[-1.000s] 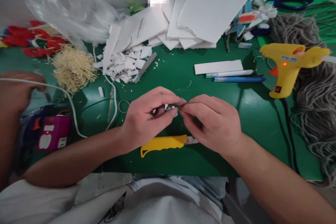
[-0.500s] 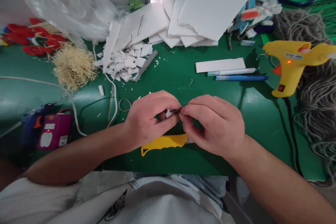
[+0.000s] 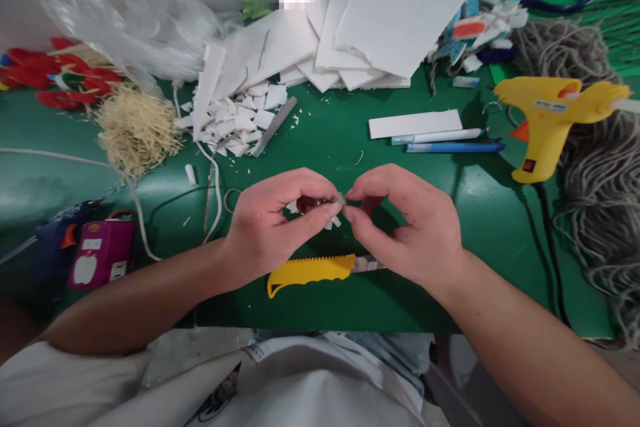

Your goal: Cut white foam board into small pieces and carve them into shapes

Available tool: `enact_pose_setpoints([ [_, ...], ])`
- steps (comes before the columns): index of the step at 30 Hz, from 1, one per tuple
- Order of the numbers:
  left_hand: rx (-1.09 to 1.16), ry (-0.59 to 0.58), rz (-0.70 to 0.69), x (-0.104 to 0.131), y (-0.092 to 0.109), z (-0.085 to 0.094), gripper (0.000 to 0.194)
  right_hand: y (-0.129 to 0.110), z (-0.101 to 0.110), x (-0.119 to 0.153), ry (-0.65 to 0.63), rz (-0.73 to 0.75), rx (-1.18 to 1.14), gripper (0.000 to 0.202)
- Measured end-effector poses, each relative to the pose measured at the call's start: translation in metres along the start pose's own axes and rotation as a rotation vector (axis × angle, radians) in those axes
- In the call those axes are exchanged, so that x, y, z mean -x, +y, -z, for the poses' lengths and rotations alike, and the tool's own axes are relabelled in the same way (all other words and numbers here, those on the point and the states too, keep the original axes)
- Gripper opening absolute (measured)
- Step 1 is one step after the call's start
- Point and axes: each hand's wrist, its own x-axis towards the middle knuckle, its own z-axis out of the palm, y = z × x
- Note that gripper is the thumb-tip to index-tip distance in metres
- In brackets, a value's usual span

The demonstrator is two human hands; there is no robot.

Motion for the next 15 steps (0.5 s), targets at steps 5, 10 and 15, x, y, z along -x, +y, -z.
enact_pose_setpoints([
  [5,-0.012,0.012,-0.024,0.0011,-0.0013,-0.0016,0.004,0.0005,0.0009,-0.0005,0.006,-0.009,-0.004,0.021],
  [10,-0.018,0.01,-0.032,0.0009,-0.0012,-0.0025,0.003,-0.0021,0.0037,-0.0009,-0.022,-0.003,0.099,0.018],
  [15,-0.12,0.032,-0.123,0.0006,-0.001,0.0,0.004,-0.0082,0.0031,0.0,-0.017,0.001,0.176,0.02],
])
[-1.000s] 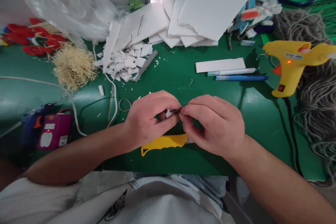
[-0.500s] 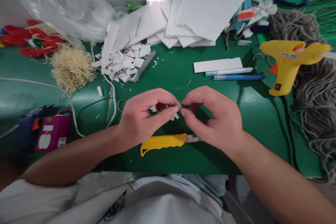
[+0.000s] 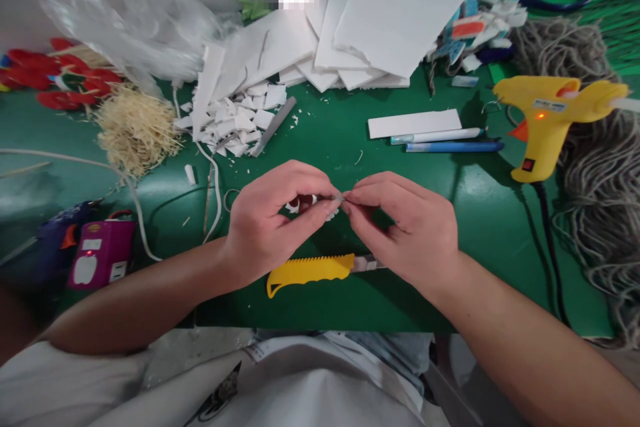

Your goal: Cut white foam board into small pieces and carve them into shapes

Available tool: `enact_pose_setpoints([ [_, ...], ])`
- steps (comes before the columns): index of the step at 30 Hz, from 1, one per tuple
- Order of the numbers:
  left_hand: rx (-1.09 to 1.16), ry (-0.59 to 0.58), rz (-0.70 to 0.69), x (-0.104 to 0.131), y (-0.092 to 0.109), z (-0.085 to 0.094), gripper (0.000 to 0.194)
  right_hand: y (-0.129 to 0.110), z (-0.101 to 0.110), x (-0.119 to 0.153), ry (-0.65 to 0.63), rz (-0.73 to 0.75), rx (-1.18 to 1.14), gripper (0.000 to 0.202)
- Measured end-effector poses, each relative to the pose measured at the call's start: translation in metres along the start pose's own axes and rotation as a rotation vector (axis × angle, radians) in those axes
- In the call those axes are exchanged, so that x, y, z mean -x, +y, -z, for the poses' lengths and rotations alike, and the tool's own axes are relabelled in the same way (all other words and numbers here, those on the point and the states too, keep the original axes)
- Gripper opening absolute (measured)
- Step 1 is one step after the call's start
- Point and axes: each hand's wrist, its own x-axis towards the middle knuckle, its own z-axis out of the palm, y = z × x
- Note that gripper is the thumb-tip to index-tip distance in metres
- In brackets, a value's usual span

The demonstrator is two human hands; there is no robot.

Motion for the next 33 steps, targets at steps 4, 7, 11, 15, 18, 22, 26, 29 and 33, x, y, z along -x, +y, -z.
enact_pose_setpoints([
  [4,-0.048,0.011,-0.02,-0.0002,0.0007,0.0004,0.005,-0.0014,-0.0018,0.0004,-0.014,0.001,-0.009,0.021],
  [7,-0.025,0.022,-0.035,0.0001,0.0016,0.0001,0.008,0.0001,-0.0026,-0.0002,-0.013,0.036,-0.031,0.021],
  [11,-0.019,0.028,-0.039,0.0012,0.0037,0.0005,0.008,0.0015,-0.002,-0.0013,-0.021,0.077,-0.064,0.021],
  [15,-0.048,0.038,-0.011,0.0028,0.0043,-0.0005,0.009,0.0005,-0.0014,-0.0015,-0.026,0.072,-0.085,0.023],
  [18,-0.002,0.087,-0.036,0.0042,0.0029,-0.0026,0.015,-0.0006,-0.0014,-0.0016,-0.03,0.057,-0.099,0.022],
  [22,-0.004,0.093,-0.043,0.0044,0.0019,-0.0033,0.023,-0.0016,-0.0014,-0.002,-0.024,0.051,-0.118,0.023],
  [26,-0.059,0.074,-0.062,0.0023,0.0031,-0.0005,0.016,-0.0014,-0.0017,-0.001,0.009,0.042,-0.131,0.023],
  [29,-0.091,0.033,-0.084,0.001,0.0046,0.0023,0.014,-0.0007,-0.0022,-0.0001,0.027,0.05,-0.138,0.024],
  [33,-0.187,0.018,-0.119,0.0014,0.0056,0.0057,0.013,-0.0007,-0.0018,-0.0006,0.025,0.052,-0.129,0.026],
])
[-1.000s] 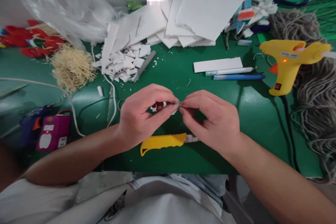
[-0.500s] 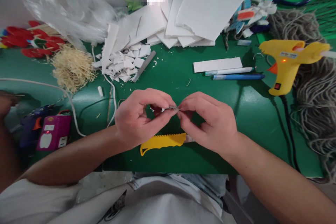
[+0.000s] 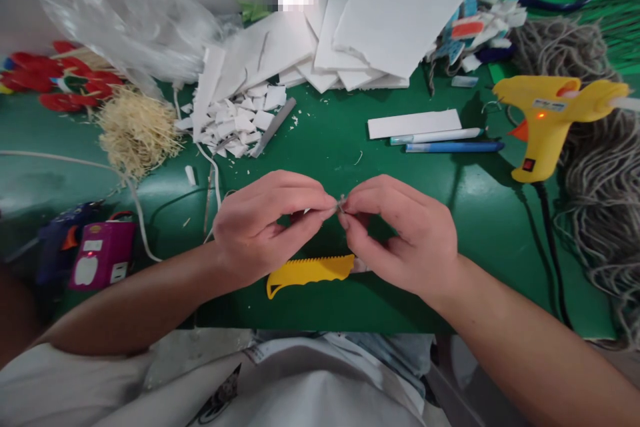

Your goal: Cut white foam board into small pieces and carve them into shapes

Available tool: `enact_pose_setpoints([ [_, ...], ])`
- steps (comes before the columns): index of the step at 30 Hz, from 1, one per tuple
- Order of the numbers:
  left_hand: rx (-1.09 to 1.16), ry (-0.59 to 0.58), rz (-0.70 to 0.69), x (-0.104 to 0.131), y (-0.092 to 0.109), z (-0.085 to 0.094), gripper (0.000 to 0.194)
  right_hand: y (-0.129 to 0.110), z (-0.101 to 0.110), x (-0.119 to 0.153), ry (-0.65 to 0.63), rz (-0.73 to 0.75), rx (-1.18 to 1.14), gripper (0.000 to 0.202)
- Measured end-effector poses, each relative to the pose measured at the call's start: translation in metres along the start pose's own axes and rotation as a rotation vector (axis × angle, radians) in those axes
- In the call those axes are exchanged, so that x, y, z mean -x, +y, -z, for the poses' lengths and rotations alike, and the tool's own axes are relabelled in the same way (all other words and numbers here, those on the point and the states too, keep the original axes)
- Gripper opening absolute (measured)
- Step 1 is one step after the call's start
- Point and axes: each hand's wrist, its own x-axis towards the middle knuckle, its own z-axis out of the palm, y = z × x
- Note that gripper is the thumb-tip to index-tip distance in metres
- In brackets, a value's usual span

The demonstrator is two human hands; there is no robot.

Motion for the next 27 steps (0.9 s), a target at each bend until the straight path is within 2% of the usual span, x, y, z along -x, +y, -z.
enact_pose_setpoints([
  [8,-0.236,-0.059,-0.141,0.001,-0.0061,0.0007,0.012,-0.0012,0.0037,-0.001,-0.012,0.035,0.029,0.026],
  [11,-0.268,-0.067,-0.147,0.0001,-0.0073,-0.0001,0.013,-0.0011,0.0049,-0.0002,-0.025,0.042,0.07,0.028],
  [20,0.019,-0.085,0.095,-0.004,-0.0012,0.0034,0.01,-0.0017,0.0027,0.0003,0.001,-0.007,0.069,0.025],
  [27,0.326,-0.194,0.335,-0.008,-0.0014,0.0038,0.008,-0.0008,0.0024,-0.0009,0.006,-0.054,0.026,0.023],
])
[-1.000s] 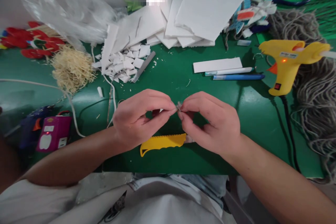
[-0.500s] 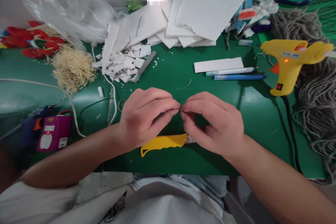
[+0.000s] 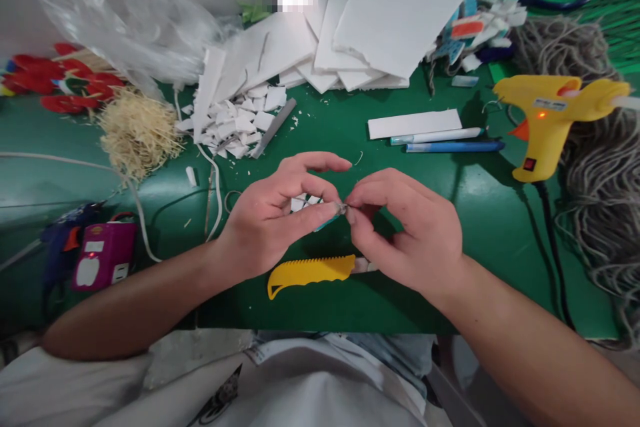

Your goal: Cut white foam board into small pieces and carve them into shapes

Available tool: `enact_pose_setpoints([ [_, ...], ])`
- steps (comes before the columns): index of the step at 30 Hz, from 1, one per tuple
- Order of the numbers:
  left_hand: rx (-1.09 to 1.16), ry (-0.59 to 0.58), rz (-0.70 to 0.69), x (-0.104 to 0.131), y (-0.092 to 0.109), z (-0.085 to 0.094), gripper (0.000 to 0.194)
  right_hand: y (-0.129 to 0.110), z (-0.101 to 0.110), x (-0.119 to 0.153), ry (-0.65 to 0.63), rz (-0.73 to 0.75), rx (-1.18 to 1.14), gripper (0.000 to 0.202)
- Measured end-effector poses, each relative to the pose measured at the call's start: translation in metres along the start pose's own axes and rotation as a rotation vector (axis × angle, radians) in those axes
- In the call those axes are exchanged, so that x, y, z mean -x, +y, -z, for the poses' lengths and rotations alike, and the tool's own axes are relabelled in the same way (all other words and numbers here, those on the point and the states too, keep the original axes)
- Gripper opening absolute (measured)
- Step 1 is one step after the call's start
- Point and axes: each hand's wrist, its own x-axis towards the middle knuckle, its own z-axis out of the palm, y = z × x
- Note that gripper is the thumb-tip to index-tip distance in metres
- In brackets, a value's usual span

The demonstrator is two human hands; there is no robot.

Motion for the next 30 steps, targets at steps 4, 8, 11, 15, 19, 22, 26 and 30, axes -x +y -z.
enact_pose_setpoints([
  [4,0.178,-0.039,0.071,-0.0009,-0.0021,-0.0019,0.011,0.0014,-0.0016,0.0003,-0.014,-0.04,-0.1,0.023],
  [8,0.283,-0.03,0.15,-0.0014,-0.0043,-0.003,0.013,0.0015,-0.003,0.0034,0.009,-0.052,-0.099,0.026],
  [11,0.329,0.02,0.19,-0.0021,-0.006,-0.0037,0.013,0.0006,-0.0007,0.0052,0.089,-0.07,-0.118,0.03],
  [15,0.339,0.056,0.235,-0.0024,-0.0065,-0.0051,0.012,-0.0005,0.0057,0.0029,0.062,-0.001,-0.045,0.031],
  [19,0.313,0.049,0.227,-0.0014,-0.0048,-0.0061,0.013,-0.0002,0.0055,-0.0001,-0.004,0.092,0.042,0.026],
  [22,0.314,0.044,0.227,-0.001,-0.0028,-0.0064,0.017,-0.0002,0.0032,0.0005,0.019,0.108,0.129,0.026],
  [26,0.328,0.038,0.251,-0.0017,-0.0017,-0.0071,0.018,-0.0005,0.0033,0.0014,0.048,0.13,0.196,0.026],
  [30,0.301,0.045,0.206,-0.0015,-0.0042,-0.0082,0.01,0.0001,0.0027,0.0006,0.045,0.083,0.166,0.025],
])
